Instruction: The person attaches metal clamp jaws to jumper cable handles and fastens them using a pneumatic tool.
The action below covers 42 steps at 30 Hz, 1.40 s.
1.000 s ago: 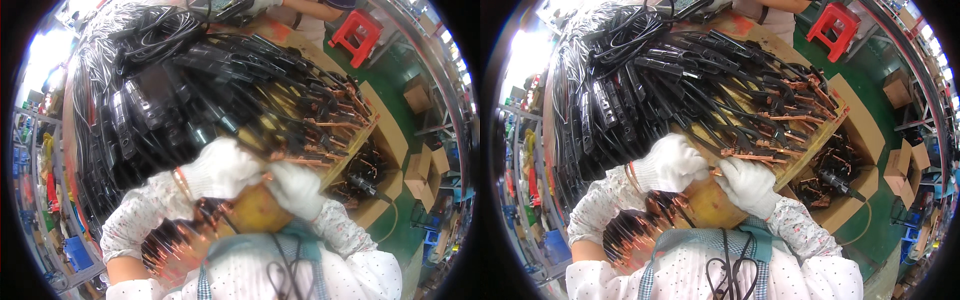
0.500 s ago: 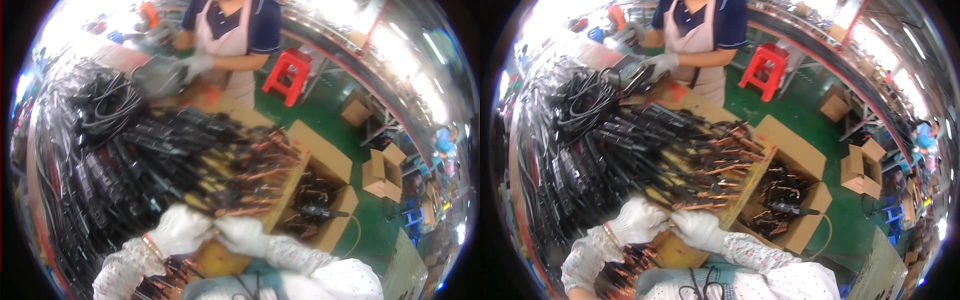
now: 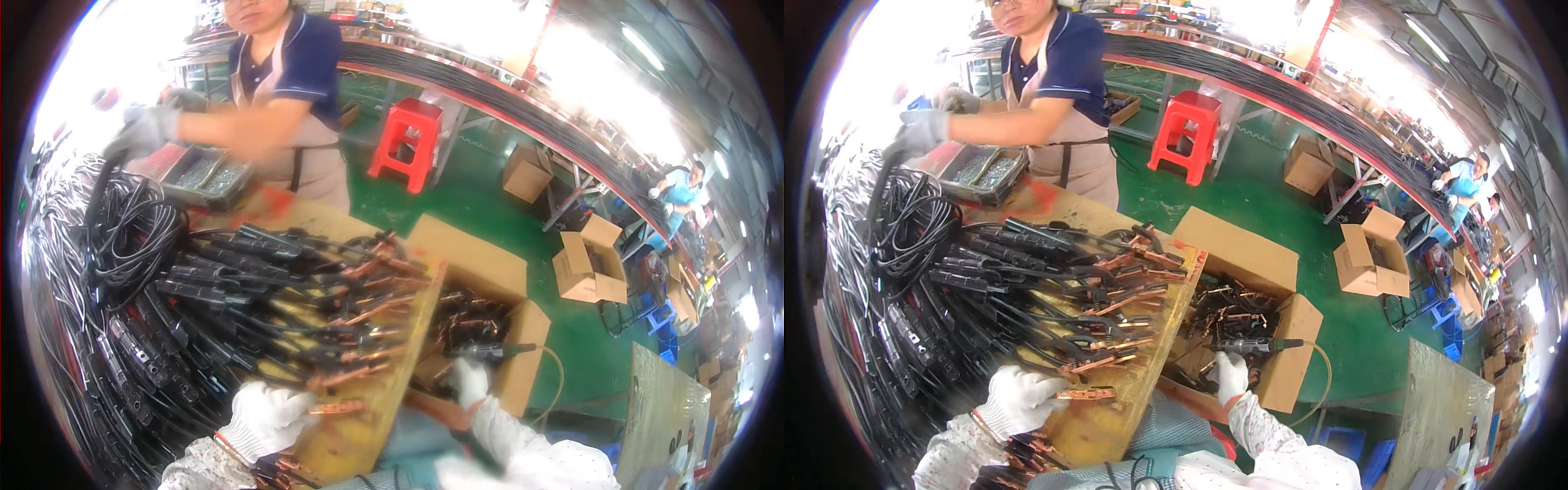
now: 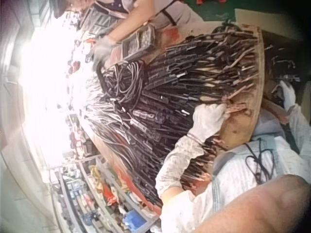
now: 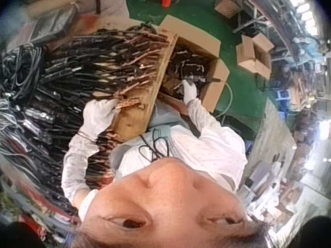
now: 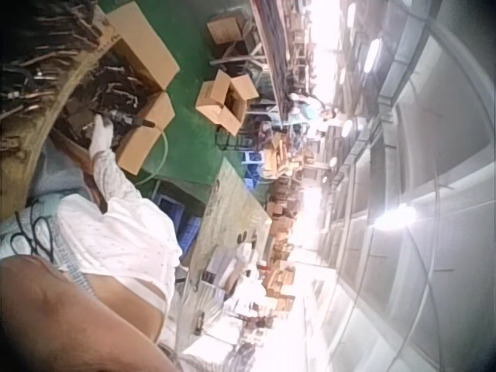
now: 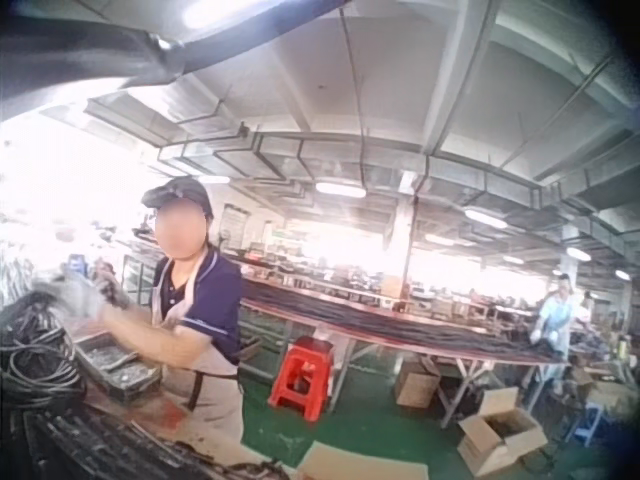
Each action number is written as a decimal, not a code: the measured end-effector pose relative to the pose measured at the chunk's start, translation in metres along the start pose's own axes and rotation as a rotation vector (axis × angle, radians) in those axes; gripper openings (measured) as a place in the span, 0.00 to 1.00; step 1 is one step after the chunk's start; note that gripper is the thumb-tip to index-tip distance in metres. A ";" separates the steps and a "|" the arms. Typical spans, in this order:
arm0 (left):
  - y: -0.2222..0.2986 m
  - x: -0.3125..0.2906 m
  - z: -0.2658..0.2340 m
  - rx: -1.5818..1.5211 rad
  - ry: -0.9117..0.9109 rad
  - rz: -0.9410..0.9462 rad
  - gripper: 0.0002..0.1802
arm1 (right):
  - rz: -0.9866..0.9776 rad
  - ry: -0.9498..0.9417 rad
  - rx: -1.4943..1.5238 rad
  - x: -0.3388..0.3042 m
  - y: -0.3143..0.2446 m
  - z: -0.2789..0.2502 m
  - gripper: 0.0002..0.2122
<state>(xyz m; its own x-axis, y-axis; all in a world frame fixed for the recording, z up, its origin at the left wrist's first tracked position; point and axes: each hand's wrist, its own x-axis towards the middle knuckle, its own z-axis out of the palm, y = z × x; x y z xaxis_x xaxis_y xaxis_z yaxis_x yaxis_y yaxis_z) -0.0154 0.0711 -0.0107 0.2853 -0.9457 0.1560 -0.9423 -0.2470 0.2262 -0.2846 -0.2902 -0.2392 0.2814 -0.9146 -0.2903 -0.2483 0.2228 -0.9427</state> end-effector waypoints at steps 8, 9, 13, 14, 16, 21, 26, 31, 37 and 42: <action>0.006 0.000 0.010 -0.008 0.055 -0.110 0.13 | 0.476 0.294 0.449 0.070 0.040 0.054 0.23; 0.007 0.002 0.009 -0.032 0.126 -0.089 0.13 | 0.483 0.290 0.458 0.088 0.077 0.051 0.23; 0.005 -0.002 0.010 -0.026 0.094 -0.107 0.13 | 0.250 0.431 0.310 0.078 0.063 0.075 0.26; 0.004 0.004 0.012 -0.043 0.077 -0.080 0.14 | 0.105 0.477 0.330 0.077 0.059 0.057 0.27; 0.002 0.006 0.014 -0.061 0.051 -0.082 0.16 | -0.004 0.492 0.329 0.068 0.036 0.051 0.27; 0.004 -0.005 0.013 -0.070 0.043 -0.082 0.18 | 0.386 0.368 0.181 0.056 -0.022 0.047 0.20; 0.007 -0.004 0.018 -0.073 -0.085 -0.141 0.21 | 0.290 0.113 0.437 0.093 0.039 0.004 0.17; 0.006 0.006 0.008 -0.171 -0.226 -0.216 0.20 | 0.162 0.078 0.306 0.001 -0.073 0.003 0.18; 0.000 -0.001 0.012 -0.085 0.011 -0.167 0.13 | -0.965 0.136 -0.256 0.053 -0.174 -0.021 0.21; 0.001 0.004 0.019 -0.110 0.054 -0.170 0.12 | -0.355 -0.589 1.045 -0.045 -0.266 0.076 0.20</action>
<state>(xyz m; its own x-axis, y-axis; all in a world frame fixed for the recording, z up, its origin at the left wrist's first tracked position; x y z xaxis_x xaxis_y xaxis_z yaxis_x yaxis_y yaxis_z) -0.0186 0.0632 -0.0278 0.4500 -0.8790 0.1576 -0.8560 -0.3744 0.3565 -0.1604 -0.2823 0.0124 0.6203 -0.7494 0.2314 0.7043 0.4024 -0.5849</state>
